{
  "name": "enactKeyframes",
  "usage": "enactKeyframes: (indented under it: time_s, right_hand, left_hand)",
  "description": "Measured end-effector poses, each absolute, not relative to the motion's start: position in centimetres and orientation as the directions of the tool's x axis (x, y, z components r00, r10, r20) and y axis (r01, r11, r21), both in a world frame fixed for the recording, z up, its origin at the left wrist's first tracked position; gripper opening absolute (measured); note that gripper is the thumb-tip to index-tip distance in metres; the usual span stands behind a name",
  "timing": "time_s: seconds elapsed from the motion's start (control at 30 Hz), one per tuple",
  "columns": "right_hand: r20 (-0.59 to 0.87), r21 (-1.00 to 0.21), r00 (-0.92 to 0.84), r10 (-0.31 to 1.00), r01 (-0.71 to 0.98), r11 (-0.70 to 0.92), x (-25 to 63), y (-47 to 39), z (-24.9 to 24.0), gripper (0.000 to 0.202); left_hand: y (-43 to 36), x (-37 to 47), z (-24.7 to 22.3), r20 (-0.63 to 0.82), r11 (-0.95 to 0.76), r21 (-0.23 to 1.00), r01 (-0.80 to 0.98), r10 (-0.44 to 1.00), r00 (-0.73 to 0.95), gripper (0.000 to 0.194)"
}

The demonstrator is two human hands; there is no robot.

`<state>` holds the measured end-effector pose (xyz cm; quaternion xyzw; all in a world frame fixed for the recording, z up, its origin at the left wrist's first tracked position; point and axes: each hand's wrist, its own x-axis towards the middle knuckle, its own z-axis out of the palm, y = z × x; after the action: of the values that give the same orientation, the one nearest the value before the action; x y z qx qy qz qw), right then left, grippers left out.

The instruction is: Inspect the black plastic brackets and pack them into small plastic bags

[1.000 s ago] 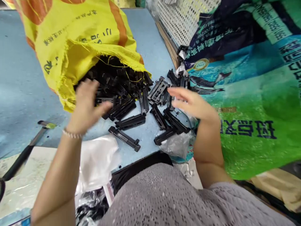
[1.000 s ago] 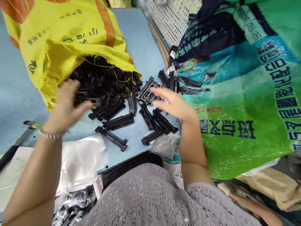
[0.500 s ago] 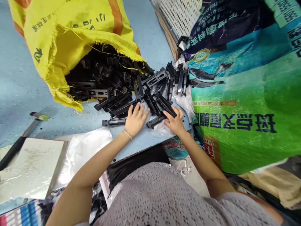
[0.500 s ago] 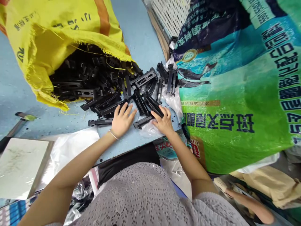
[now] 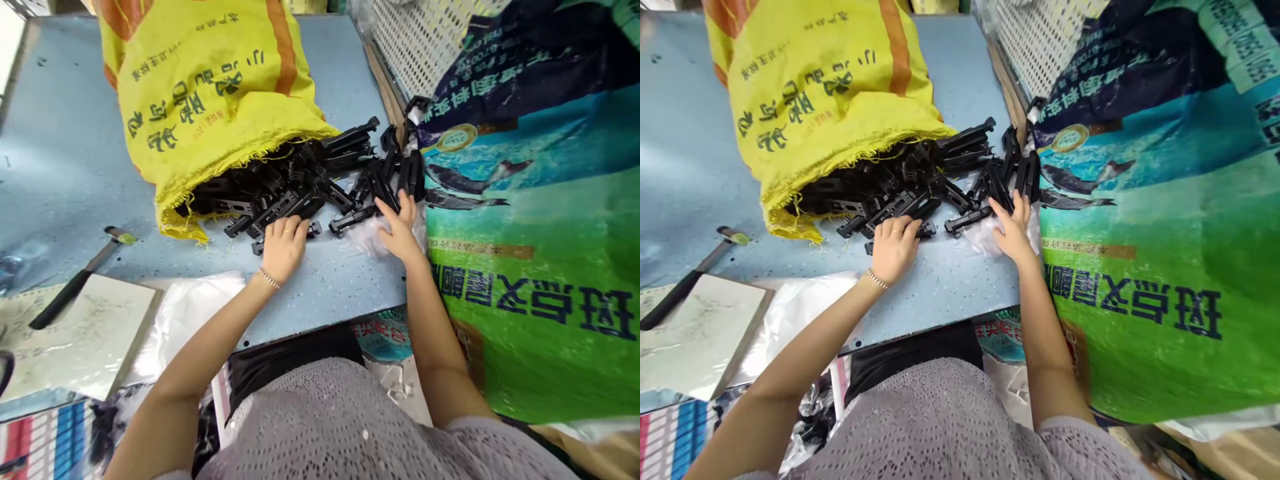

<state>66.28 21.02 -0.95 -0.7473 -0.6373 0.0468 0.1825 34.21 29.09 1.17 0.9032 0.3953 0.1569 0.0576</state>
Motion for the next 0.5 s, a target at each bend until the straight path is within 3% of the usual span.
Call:
enactKeyframes:
  time_s: [0.17,0.27,0.37,0.43,0.5]
  right_hand:
    - [0.194,-0.359,0.16,0.968,0.93,-0.082,65.7,18.1,0.6,0.066]
    - [0.338,-0.38,0.21,0.917,0.922,-0.071,63.6,17.1,2.7,0.052]
    - [0.375,-0.545,0.273,0.886,0.838,-0.028,60.2,16.5,4.3,0.043]
    - [0.248,-0.735,0.242,0.938,0.678,0.019,57.2,16.5,4.3,0.042]
    - [0.076,-0.901,0.112,0.991,0.433,0.02,53.7,17.1,3.4,0.046]
  left_hand:
    - [28.0,30.9,0.9,0.079,-0.533,0.186,0.825,0.845,0.528,0.05]
    - [28.3,30.6,0.2,0.086,-0.526,0.274,0.805,0.847,0.524,0.044]
    - [27.4,29.8,0.6,0.144,-0.466,0.536,0.704,0.872,0.467,0.04]
    - [25.9,28.8,1.3,0.122,-0.346,0.764,0.545,0.907,0.404,0.038]
    - [23.9,27.9,2.1,-0.033,-0.091,0.948,0.305,0.925,0.378,0.04]
